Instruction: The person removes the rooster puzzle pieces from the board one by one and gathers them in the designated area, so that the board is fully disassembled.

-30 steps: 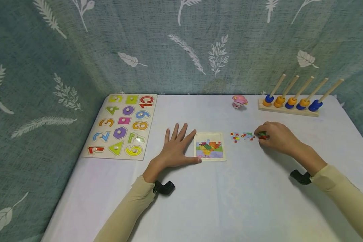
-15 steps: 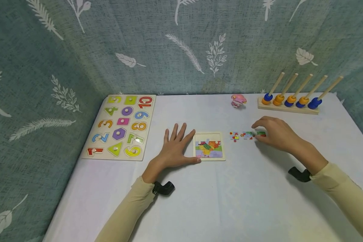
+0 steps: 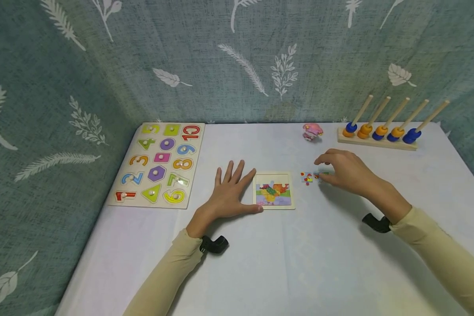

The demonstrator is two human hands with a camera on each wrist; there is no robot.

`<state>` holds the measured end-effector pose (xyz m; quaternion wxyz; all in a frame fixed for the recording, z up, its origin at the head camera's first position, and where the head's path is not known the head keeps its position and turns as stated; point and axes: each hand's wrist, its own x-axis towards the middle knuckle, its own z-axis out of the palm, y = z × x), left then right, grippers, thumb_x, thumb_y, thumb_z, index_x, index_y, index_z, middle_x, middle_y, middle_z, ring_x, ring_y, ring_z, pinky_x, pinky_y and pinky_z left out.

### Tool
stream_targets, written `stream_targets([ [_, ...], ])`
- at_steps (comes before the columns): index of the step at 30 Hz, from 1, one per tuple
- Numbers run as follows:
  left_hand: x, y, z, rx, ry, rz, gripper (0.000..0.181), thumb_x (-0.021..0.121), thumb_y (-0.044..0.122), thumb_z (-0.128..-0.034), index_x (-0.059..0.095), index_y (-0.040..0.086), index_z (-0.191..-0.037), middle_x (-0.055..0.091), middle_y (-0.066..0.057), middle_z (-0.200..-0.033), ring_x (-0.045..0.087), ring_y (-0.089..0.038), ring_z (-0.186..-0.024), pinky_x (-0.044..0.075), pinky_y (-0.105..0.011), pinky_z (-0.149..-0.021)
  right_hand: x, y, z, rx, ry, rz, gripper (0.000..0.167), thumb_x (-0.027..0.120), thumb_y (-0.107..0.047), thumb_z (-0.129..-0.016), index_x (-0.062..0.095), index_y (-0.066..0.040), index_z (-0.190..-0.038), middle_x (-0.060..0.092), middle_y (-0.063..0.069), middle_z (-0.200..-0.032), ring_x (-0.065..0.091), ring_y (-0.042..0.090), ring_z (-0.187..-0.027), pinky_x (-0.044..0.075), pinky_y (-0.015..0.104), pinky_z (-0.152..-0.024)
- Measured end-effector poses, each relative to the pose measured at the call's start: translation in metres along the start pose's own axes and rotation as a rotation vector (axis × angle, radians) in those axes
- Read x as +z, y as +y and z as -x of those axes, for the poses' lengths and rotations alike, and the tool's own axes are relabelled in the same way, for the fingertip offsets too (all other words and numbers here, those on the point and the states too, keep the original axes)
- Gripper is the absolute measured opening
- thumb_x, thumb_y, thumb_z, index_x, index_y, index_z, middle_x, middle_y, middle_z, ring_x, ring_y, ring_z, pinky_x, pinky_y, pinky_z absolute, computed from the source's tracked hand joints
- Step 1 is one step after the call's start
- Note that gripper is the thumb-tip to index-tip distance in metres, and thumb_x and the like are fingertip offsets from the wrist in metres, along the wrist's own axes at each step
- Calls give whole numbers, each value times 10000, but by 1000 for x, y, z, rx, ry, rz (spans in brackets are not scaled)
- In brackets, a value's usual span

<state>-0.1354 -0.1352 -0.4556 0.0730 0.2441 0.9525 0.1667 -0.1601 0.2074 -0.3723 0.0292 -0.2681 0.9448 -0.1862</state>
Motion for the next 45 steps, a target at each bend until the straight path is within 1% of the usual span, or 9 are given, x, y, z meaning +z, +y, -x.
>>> stream_targets([
  [5, 0, 0, 0, -4, -4, -1, 1100, 672, 751, -759, 195, 258, -1619, -18, -105, -1675, -127, -358, -1507, -115, -604, -1140, 5, -12, -10, -24, -3, -24, 297, 792, -81, -841, 729, -16, -1124, 685, 132, -1059, 653, 304, -937, 519, 468, -747],
  [10, 0, 0, 0, 1, -2, 10, 1098, 675, 746, -762, 199, 252, -1619, -13, -111, -1675, -127, -362, -1506, -117, -609, -1138, 10, -20, -19, -34, -12, -35, 296, 794, -87, -841, 731, -14, -1122, 690, 128, -1050, 659, 291, -926, 525, 457, -757],
  [21, 0, 0, 0, 3, -1, 14, 1102, 671, 755, -757, 195, 260, -1619, -23, -101, -1675, -125, -362, -1507, -120, -608, -1136, 26, -42, -35, -106, -51, -109, 294, 768, -65, -854, 724, -11, -1140, 687, 119, -1053, 667, 265, -911, 541, 427, -757],
  [33, 1, -1, 1, 6, 1, 12, 1096, 654, 771, -758, 199, 267, -1618, -21, -108, -1675, -140, -362, -1504, -128, -605, -1135, 44, -68, -50, -143, -94, -138, 295, 783, -115, -865, 727, -28, -1141, 685, 104, -1068, 671, 249, -916, 528, 450, -824],
  [39, 0, 1, 1, 19, 7, 5, 1087, 654, 765, -765, 204, 263, -1618, -5, -123, -1673, -123, -377, -1504, -111, -620, -1134, 51, -77, -56, -190, -90, -149, 295, 764, -80, -857, 725, -21, -1144, 686, 100, -1074, 678, 247, -916, 532, 444, -826],
  [43, -1, 1, 1, 18, 6, 0, 1085, 651, 767, -768, 200, 266, -1618, -9, -123, -1672, -117, -379, -1505, -101, -626, -1135, 55, -84, -59, -203, -100, -139, 300, 768, -77, -850, 729, -20, -1142, 682, 93, -1050, 665, 236, -908, 518, 439, -829],
  [45, -1, 1, 2, 13, 5, -1, 1085, 649, 767, -770, 192, 269, -1619, -13, -121, -1672, -120, -377, -1505, -101, -626, -1135, 57, -86, -61, -221, -97, -129, 297, 772, -72, -844, 731, -18, -1133, 681, 89, -1033, 658, 229, -897, 521, 424, -811],
])
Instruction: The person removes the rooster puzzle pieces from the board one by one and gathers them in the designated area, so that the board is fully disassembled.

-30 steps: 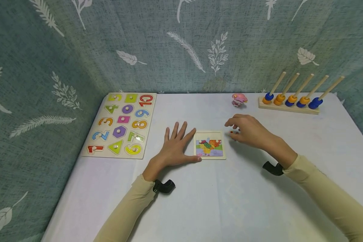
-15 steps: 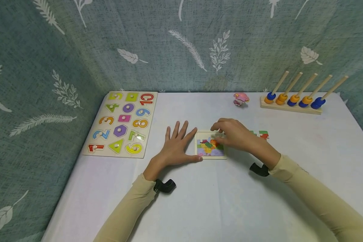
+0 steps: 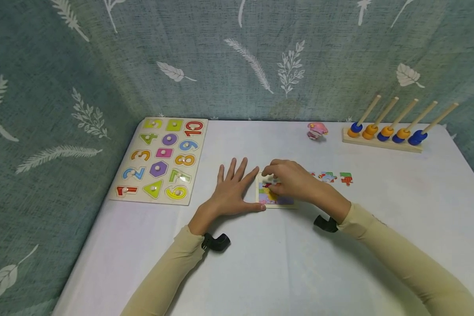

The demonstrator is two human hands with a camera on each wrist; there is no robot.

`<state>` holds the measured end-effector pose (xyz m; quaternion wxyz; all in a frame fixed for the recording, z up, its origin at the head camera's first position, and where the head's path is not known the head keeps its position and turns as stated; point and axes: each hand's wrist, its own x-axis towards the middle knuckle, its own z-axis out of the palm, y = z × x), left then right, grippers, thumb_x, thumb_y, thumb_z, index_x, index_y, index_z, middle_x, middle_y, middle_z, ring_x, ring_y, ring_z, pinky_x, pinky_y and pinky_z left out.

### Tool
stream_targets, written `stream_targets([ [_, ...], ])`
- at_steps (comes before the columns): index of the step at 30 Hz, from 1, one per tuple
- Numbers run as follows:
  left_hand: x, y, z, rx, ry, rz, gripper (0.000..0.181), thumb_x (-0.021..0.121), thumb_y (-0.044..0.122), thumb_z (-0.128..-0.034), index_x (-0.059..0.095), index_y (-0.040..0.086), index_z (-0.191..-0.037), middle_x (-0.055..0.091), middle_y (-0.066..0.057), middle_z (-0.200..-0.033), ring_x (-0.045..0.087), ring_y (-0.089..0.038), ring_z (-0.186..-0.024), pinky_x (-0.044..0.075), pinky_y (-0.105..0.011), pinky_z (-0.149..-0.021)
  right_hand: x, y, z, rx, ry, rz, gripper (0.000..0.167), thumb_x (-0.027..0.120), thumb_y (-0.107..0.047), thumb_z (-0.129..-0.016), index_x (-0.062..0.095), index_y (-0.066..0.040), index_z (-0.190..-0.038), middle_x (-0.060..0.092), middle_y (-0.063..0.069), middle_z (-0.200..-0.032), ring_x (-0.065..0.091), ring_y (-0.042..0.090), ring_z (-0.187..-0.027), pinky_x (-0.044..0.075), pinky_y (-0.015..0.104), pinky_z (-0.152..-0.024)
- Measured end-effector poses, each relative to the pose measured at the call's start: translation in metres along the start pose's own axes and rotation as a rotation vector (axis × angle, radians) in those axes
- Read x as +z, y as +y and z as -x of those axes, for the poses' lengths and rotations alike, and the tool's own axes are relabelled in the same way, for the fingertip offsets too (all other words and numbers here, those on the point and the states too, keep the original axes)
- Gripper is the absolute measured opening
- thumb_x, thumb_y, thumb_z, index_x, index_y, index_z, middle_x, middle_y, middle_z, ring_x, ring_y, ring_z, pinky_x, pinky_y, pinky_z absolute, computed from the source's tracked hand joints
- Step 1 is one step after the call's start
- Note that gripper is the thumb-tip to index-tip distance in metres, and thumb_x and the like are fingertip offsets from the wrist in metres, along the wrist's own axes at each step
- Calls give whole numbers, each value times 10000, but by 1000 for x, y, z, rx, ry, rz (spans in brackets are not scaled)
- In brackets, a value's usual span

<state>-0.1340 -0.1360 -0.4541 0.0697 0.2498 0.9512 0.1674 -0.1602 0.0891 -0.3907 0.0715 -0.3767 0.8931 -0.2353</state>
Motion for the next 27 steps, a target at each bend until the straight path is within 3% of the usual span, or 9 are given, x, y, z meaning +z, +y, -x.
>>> stream_targets([
  [5, 0, -1, 0, -8, -8, -2, 1086, 641, 772, -773, 173, 281, -1621, -22, -114, -1673, -130, -372, -1504, -114, -619, -1133, 6, -3, -3, -26, 2, 20, 296, 784, -74, -835, 730, -19, -1121, 677, 81, -1005, 650, 220, -863, 529, 391, -758],
  [14, 1, -1, 0, -1, -5, 3, 1076, 648, 761, -776, 193, 271, -1619, -7, -122, -1673, -122, -378, -1505, -110, -622, -1133, 12, -7, -5, 2, -46, 21, 343, 781, -94, -823, 723, -28, -1155, 670, 84, -1026, 589, 174, -817, 501, 426, -790],
  [20, 0, 0, -1, 2, -6, -3, 1073, 636, 769, -781, 181, 279, -1620, -12, -119, -1674, -124, -375, -1505, -107, -621, -1135, 15, -6, -6, 11, -65, 64, 301, 803, -109, -820, 733, -58, -1108, 657, 60, -968, 523, 155, -749, 478, 398, -733],
  [27, 0, 0, 0, 6, 4, 8, 1074, 645, 763, -779, 189, 273, -1619, -6, -125, -1672, -116, -377, -1506, -112, -619, -1133, 18, -8, -8, -5, -57, 81, 270, 785, -43, -803, 742, -63, -1070, 660, 50, -941, 552, 155, -764, 492, 374, -703],
])
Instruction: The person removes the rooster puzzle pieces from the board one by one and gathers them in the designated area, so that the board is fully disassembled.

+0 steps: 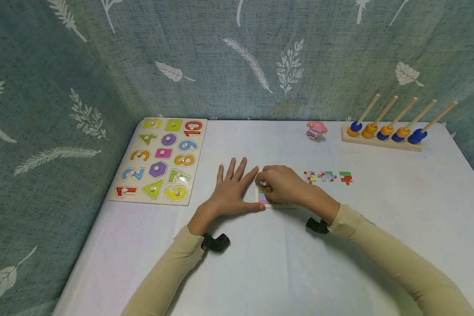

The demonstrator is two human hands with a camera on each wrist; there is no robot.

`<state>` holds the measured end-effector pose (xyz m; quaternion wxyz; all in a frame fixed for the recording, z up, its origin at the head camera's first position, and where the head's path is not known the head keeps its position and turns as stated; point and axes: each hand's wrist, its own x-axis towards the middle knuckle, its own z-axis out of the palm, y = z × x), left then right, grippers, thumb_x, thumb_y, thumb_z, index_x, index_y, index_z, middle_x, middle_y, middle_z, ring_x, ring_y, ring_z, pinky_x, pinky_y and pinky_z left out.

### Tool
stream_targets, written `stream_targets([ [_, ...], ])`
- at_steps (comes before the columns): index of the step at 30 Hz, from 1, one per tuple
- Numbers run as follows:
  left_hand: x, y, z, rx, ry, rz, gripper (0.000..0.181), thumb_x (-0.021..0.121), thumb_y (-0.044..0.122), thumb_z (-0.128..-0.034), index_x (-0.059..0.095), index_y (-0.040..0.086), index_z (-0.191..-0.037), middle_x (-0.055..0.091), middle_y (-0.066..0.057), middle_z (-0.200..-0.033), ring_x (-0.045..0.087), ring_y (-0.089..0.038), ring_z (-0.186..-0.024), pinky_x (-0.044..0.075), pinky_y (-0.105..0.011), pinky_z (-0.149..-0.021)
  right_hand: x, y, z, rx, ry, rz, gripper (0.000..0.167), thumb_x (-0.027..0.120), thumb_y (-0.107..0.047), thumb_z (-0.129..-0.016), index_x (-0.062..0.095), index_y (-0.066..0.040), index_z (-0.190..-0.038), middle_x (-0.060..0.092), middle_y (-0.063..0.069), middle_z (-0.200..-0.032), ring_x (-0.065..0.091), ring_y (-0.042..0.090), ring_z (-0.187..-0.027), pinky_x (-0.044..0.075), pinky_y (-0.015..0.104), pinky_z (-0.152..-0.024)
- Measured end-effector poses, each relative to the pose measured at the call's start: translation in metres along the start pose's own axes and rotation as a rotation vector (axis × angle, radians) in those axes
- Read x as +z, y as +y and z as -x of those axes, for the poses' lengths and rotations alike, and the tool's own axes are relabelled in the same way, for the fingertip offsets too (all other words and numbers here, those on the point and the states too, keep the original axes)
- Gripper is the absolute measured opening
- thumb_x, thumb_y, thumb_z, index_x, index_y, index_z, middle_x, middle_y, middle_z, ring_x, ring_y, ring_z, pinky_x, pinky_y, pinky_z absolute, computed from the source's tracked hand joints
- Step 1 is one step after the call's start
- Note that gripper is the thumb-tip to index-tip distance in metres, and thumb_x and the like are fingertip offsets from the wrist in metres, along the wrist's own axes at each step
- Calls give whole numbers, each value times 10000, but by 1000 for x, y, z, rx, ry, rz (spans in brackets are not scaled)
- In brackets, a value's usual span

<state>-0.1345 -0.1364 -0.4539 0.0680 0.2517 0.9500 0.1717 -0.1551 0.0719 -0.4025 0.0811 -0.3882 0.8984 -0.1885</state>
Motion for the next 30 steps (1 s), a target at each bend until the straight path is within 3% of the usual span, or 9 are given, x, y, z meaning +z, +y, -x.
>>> stream_targets([
  [10, 0, 0, -1, 1, -3, 1, 1084, 636, 776, -776, 177, 276, -1621, -19, -118, -1673, -123, -379, -1505, -120, -614, -1133, 4, -6, 0, 41, 20, 39, 243, 749, -25, -824, 757, -103, -1055, 642, 12, -896, 541, 142, -741, 469, 342, -656],
  [20, 3, 0, 0, -5, -2, 4, 1084, 642, 773, -775, 183, 273, -1621, -22, -114, -1673, -123, -372, -1506, -130, -605, -1134, 3, -8, -2, 88, -29, 72, 275, 761, -65, -834, 730, -104, -1105, 599, 15, -881, 530, 169, -761, 447, 329, -624],
  [30, 2, -1, 0, -12, -9, -2, 1081, 640, 770, -781, 164, 284, -1622, -33, -108, -1673, -135, -365, -1505, -138, -598, -1134, 3, -10, -1, 83, -9, 84, 303, 740, -49, -831, 720, -113, -1126, 590, 37, -942, 531, 210, -814, 458, 360, -633],
])
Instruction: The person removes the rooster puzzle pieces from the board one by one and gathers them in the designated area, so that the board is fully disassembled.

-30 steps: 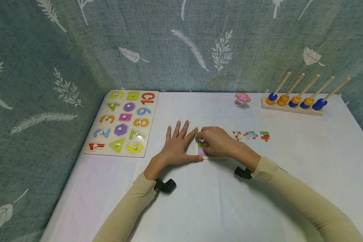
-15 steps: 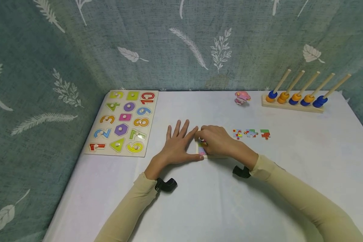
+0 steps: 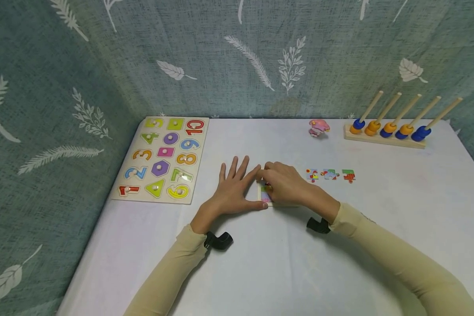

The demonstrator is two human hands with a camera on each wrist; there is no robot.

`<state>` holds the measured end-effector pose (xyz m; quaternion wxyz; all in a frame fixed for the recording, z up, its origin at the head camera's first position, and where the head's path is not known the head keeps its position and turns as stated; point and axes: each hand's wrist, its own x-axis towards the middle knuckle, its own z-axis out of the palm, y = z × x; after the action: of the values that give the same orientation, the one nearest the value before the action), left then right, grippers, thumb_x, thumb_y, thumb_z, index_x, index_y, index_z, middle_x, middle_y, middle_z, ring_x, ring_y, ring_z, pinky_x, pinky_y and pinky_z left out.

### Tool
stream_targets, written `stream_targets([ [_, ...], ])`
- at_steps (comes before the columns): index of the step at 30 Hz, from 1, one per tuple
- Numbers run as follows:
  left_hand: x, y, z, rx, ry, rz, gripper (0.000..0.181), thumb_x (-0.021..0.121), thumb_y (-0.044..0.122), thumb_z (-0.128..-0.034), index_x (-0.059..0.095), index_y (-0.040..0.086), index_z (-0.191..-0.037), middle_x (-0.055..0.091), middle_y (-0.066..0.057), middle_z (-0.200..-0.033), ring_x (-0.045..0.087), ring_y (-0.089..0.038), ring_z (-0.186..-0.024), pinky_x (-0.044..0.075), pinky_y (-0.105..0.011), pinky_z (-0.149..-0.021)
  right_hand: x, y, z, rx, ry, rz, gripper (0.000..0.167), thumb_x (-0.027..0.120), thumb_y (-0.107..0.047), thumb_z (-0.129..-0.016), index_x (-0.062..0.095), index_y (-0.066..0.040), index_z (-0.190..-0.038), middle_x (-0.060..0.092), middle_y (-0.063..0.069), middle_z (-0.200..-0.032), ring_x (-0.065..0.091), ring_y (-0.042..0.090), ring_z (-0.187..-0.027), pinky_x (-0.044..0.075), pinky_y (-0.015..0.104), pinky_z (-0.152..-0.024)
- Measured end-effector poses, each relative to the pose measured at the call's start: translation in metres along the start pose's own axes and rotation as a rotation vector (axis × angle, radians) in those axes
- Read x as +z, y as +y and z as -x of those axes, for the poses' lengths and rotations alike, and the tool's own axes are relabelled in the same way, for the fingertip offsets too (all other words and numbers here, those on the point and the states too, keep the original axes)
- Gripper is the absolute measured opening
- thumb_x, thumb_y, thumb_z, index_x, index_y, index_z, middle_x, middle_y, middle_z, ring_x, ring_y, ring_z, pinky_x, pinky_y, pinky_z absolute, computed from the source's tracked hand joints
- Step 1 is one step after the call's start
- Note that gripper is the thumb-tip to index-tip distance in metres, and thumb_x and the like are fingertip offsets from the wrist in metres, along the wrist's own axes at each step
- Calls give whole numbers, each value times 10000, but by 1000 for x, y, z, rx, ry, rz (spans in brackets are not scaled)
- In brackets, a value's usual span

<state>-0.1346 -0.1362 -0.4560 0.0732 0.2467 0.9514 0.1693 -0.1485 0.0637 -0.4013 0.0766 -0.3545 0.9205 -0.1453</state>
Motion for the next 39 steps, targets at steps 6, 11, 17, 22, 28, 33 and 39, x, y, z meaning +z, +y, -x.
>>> stream_targets([
  [6, -1, 0, 0, -7, -4, -17, 1087, 634, 779, -778, 157, 287, -1622, -42, -98, -1674, -138, -358, -1506, -126, -601, -1137, 3, 0, 2, -11, 51, -9, 267, 767, -66, -813, 707, -97, -1071, 564, 27, -904, 504, 197, -770, 425, 332, -603],
  [11, 1, 0, 0, 0, -1, 2, 1080, 638, 766, -785, 165, 274, -1622, -32, -107, -1673, -133, -365, -1505, -131, -597, -1136, 7, 1, 3, -17, 89, -7, 267, 792, -116, -796, 709, -98, -1049, 554, 12, -871, 490, 167, -719, 412, 310, -578],
  [17, 2, 1, 1, 3, -4, 15, 1080, 642, 766, -781, 171, 279, -1621, -32, -111, -1672, -143, -362, -1503, -140, -596, -1133, 9, 3, 5, -1, 133, -33, 279, 781, -102, -786, 694, -89, -1050, 567, -1, -860, 503, 148, -709, 434, 318, -581],
  [22, 2, 2, 1, -4, -10, 8, 1080, 643, 770, -777, 173, 287, -1620, -31, -110, -1672, -140, -366, -1503, -127, -606, -1134, 12, 1, 6, 11, 154, -25, 289, 763, -81, -769, 678, -70, -1045, 589, 14, -880, 520, 155, -731, 459, 323, -594],
  [28, -1, 2, 1, 11, 24, -4, 1068, 653, 759, -779, 205, 272, -1617, 15, -133, -1670, -85, -394, -1506, -72, -635, -1138, 12, 1, 5, 13, 192, -24, 246, 750, -76, -745, 671, -52, -977, 585, 21, -860, 510, 155, -707, 455, 315, -572],
  [33, -2, 2, 2, 23, 21, 0, 1063, 651, 752, -788, 200, 265, -1618, 11, -147, -1667, -83, -407, -1503, -59, -647, -1135, 9, 3, 6, 21, 183, -76, 268, 761, -91, -742, 673, -60, -993, 575, 22, -853, 501, 152, -696, 440, 317, -579],
  [39, -3, 2, 1, 23, 15, -5, 1068, 645, 758, -788, 159, 299, -1621, 5, -147, -1667, -90, -405, -1503, -66, -642, -1136, 3, 4, 7, 6, 176, -121, 282, 769, -106, -769, 671, -58, -1028, 580, 25, -877, 512, 163, -730, 447, 336, -621],
])
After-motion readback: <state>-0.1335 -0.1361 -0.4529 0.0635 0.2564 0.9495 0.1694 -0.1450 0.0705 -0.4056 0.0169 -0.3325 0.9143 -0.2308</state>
